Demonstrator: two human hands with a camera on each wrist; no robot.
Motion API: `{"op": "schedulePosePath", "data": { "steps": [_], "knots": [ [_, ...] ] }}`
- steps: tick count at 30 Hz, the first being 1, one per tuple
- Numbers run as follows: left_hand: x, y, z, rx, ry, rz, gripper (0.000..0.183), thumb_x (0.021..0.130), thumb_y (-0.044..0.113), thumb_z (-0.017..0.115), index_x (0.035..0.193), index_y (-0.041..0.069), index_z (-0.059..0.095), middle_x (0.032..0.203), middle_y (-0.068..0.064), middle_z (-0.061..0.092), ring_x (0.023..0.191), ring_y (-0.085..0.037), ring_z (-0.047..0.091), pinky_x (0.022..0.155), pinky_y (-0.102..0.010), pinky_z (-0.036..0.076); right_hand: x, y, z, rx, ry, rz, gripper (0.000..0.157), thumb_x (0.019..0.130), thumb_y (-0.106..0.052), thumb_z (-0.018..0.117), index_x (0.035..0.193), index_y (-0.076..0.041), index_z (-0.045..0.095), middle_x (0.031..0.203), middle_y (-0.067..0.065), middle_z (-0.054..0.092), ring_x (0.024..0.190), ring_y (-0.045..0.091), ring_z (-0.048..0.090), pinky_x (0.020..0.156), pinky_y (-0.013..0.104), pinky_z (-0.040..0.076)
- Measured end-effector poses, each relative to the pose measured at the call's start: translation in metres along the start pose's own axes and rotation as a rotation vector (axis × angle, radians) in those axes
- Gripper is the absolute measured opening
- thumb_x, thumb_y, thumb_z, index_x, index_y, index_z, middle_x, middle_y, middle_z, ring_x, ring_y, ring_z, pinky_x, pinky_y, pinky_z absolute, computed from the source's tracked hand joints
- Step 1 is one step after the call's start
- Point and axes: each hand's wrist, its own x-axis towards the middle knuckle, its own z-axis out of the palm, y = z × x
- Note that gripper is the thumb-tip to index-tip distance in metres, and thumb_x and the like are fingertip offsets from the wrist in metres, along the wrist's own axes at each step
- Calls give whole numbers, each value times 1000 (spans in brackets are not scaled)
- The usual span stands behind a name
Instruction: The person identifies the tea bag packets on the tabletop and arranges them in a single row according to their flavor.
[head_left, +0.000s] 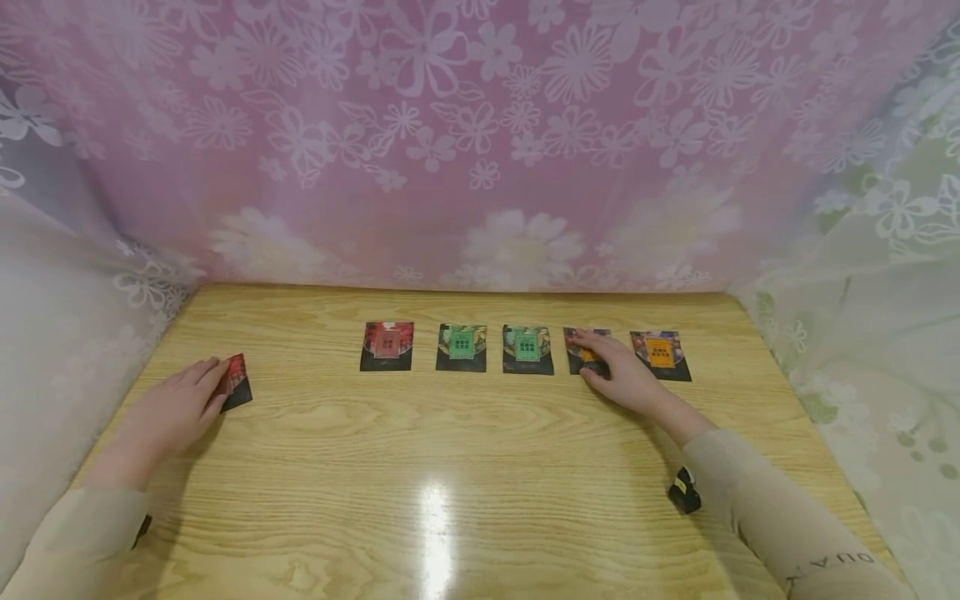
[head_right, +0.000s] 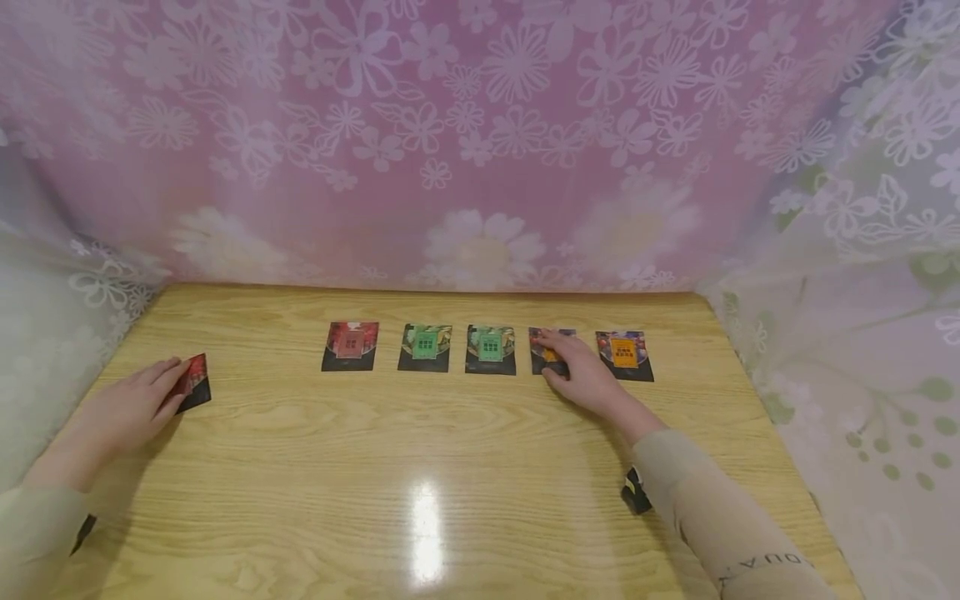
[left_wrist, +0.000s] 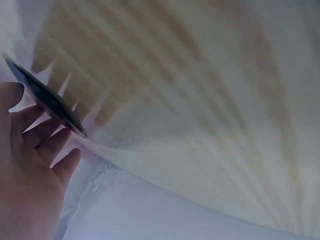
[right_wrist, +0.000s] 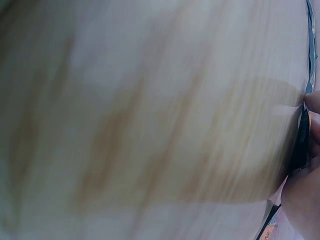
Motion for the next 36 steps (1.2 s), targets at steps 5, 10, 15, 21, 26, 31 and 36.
{"op": "schedulePosePath", "data": {
  "steps": [5, 10, 15, 21, 26, 31, 36],
  "knots": [
    [-1, 3, 1, -21, -7, -4, 58, 107, 18, 59, 151, -17, 43, 152, -44, 44, 137, -63, 46, 113, -73, 44, 0, -1, 0, 0, -2, 3, 57, 106, -15, 64, 160, -5, 46, 171, 22, 36, 155, 51, 32, 123, 75, 29],
    [0, 7, 0, -22, -24, -4, 61, 108, 18, 58, 152, -20, 39, 155, -44, 40, 141, -62, 43, 117, -71, 41, 0, -1, -1, -9, -3, 6, 57, 106, -16, 64, 160, -5, 47, 170, 23, 36, 155, 52, 32, 123, 75, 29],
    [4, 10, 2, -38, -67, -5, 66, 110, 22, 54, 157, -20, 31, 161, -44, 32, 148, -60, 35, 123, -69, 35, 0, 0, 0, -14, -3, 8, 57, 106, -16, 64, 160, -5, 47, 170, 23, 36, 155, 52, 32, 123, 75, 29],
    [11, 17, 0, -69, -101, 0, 72, 113, 31, 48, 160, -18, 25, 165, -42, 26, 153, -58, 30, 126, -68, 30, 0, 1, 1, -11, -2, 3, 58, 106, -15, 64, 160, -4, 46, 170, 23, 36, 155, 52, 32, 123, 75, 29],
    [19, 24, 0, -71, -100, 13, 76, 114, 39, 46, 162, -16, 22, 167, -40, 24, 155, -56, 28, 127, -67, 29, 0, -1, 0, -6, -1, 3, 58, 106, -15, 64, 160, -4, 46, 171, 23, 35, 155, 52, 32, 123, 76, 29],
    [27, 32, -1, -59, -96, 29, 76, 114, 38, 46, 162, -16, 23, 167, -39, 24, 156, -55, 28, 128, -66, 28, 0, 0, 1, 0, 0, 1, 58, 106, -14, 64, 160, -5, 47, 170, 23, 36, 155, 52, 32, 123, 76, 29],
    [36, 39, -3, -67, -107, 46, 75, 115, 39, 43, 162, -15, 22, 169, -38, 21, 157, -54, 26, 129, -66, 27, 0, 1, 2, -5, 1, 2, 57, 106, -15, 64, 160, -6, 47, 170, 22, 36, 155, 51, 32, 123, 75, 29]
  ]
}}
